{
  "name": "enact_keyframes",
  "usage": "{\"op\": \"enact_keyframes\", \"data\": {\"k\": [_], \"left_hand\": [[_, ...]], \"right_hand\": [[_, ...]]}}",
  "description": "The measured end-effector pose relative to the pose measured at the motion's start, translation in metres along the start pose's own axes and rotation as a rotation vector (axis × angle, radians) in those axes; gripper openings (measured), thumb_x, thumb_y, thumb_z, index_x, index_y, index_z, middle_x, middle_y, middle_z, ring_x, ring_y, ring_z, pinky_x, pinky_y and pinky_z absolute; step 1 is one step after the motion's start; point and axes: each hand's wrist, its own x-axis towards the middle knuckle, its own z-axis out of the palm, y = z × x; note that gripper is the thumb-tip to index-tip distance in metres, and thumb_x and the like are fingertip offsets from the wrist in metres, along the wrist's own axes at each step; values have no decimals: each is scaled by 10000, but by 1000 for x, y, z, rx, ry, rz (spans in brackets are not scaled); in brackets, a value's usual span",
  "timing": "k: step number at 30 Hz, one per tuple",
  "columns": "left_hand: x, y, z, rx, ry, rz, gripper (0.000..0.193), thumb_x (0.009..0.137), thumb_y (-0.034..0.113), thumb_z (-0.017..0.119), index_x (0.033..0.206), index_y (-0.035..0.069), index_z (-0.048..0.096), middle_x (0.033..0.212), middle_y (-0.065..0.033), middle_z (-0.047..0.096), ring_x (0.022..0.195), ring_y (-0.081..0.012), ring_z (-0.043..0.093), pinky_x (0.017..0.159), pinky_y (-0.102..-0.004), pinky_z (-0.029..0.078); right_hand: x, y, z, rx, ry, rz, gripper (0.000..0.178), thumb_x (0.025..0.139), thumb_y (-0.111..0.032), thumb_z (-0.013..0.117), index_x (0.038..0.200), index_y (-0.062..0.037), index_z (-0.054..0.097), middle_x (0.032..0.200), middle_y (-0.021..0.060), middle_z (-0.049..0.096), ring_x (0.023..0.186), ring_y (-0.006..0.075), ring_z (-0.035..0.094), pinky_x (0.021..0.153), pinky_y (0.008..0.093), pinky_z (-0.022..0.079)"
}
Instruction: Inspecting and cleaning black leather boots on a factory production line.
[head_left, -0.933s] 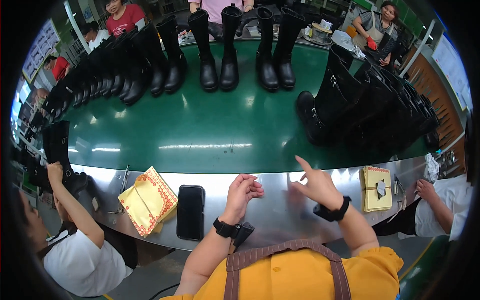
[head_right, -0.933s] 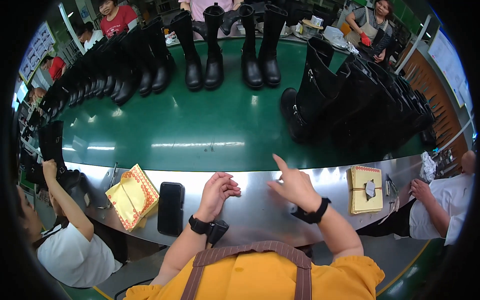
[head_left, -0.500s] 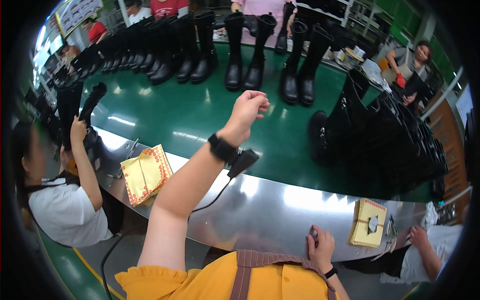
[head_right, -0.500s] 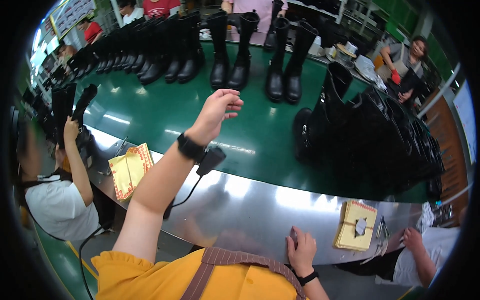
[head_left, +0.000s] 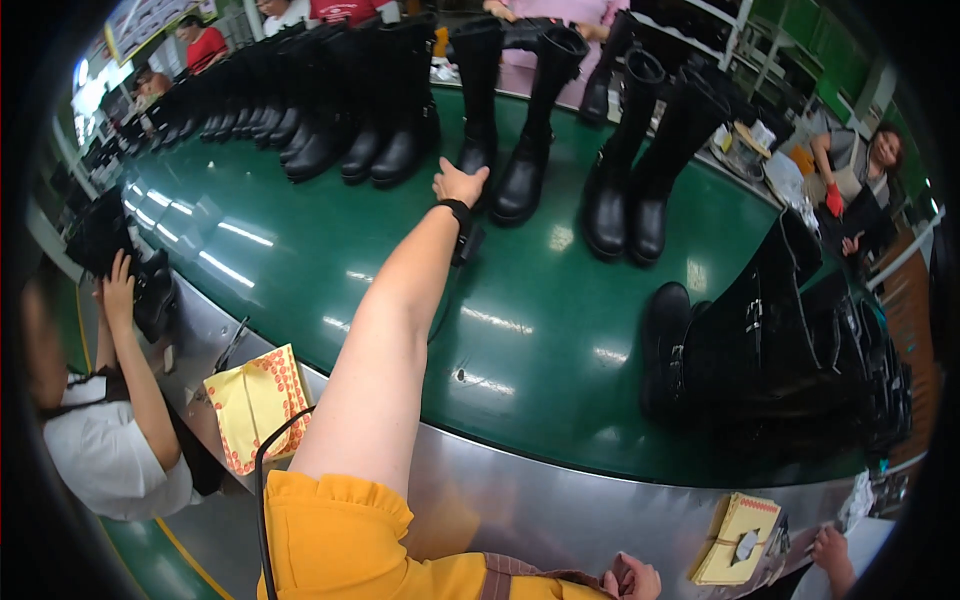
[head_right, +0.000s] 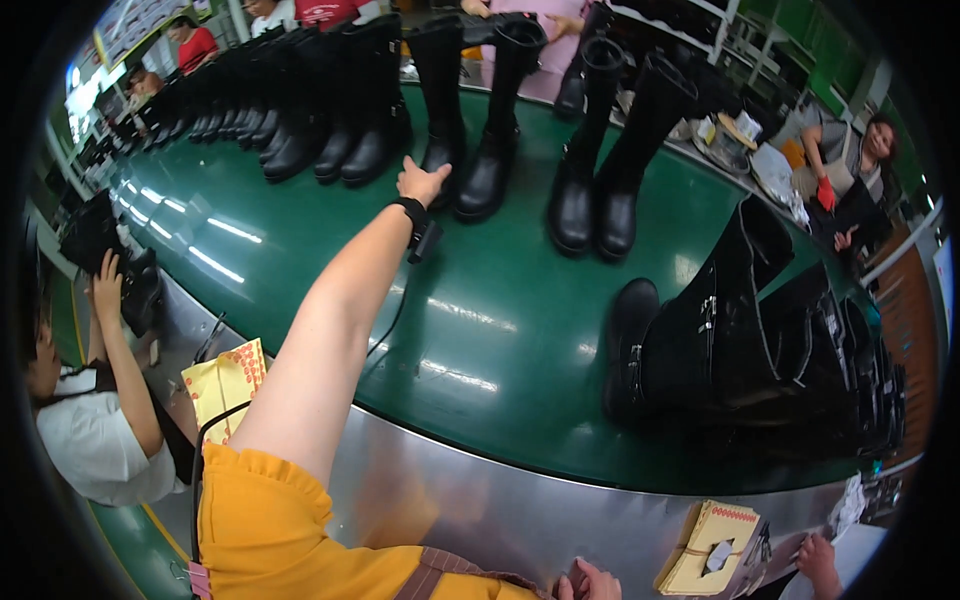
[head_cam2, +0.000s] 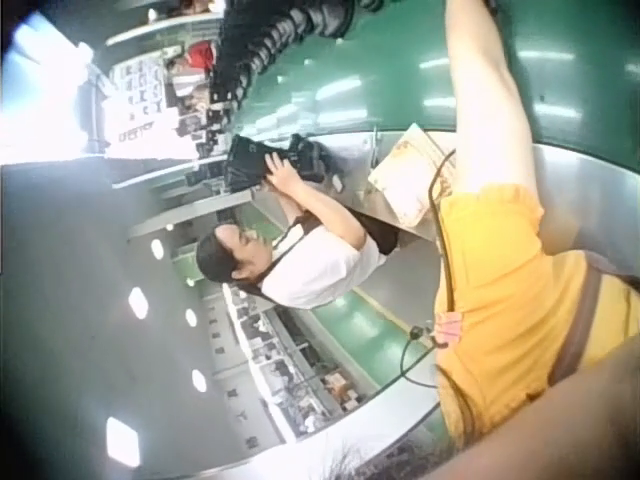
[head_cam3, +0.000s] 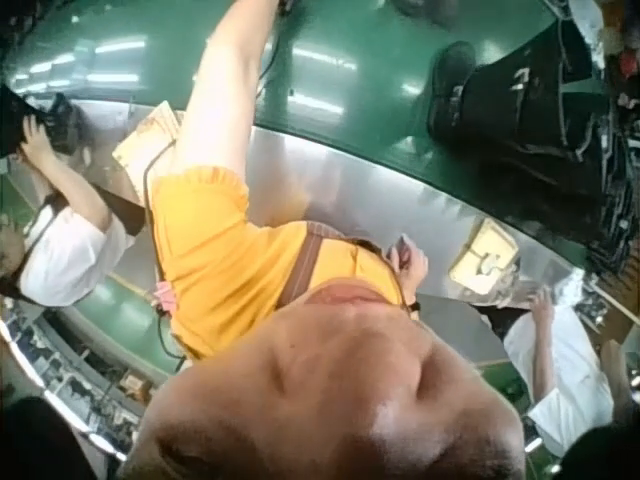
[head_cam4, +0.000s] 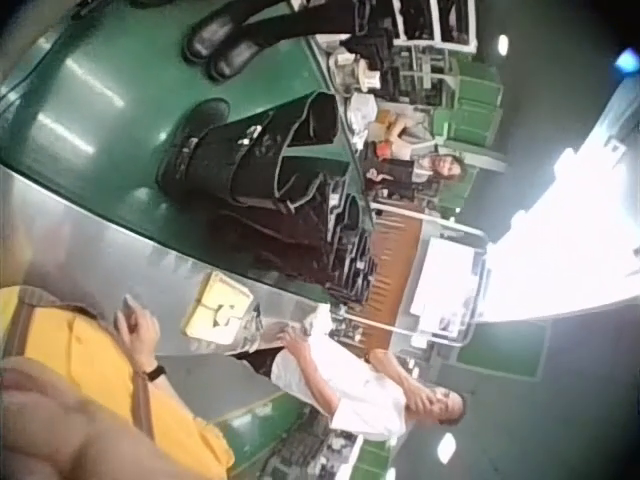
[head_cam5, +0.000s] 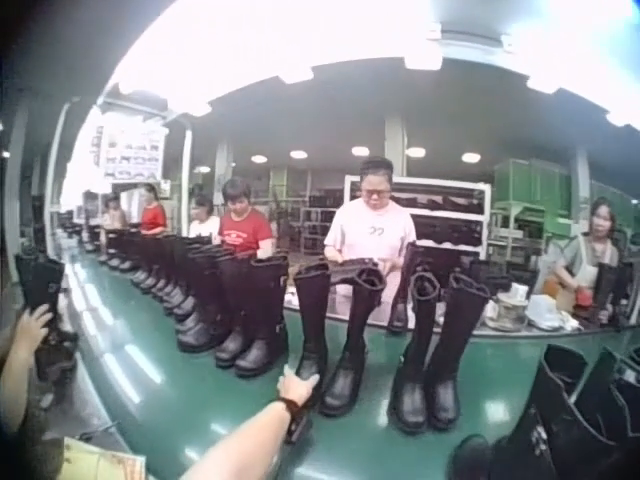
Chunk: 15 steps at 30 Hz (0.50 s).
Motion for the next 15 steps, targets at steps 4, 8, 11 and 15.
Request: {"op": "enact_keyframes", "data": {"k": [4,8,11,15], "left_hand": [[39,-20,14,39,-223,170,773,712,462,770,1241,-50,535,1225,-254,608,1160,-390,585,980,-446,466],[58,-31,-8,-269,-583,258,387,776,243,799,1028,-16,661,965,-88,698,811,-196,662,728,-352,524],[56,-27,-51,-295,-930,-150,354,775,261,788,1021,29,685,1044,-64,689,863,-203,666,761,-328,543],[22,-21,-117,-343,-911,-268,371,731,323,789,963,53,688,829,-70,705,621,-222,657,552,-345,544]], "right_hand": [[10,-9,-9,-57,-84,-68,366,733,-198,760,1081,-127,669,681,1,509,577,194,492,567,341,361],[13,-14,-23,-14,-58,-30,334,792,-234,726,1108,-148,655,734,25,561,649,218,559,601,334,411],[8,-9,-21,21,-13,-74,305,820,-235,715,1111,-164,656,676,-6,521,614,188,529,622,312,399],[0,-5,-12,59,144,-139,294,815,-237,720,1093,-160,663,687,-6,539,618,177,549,629,305,411]]}}
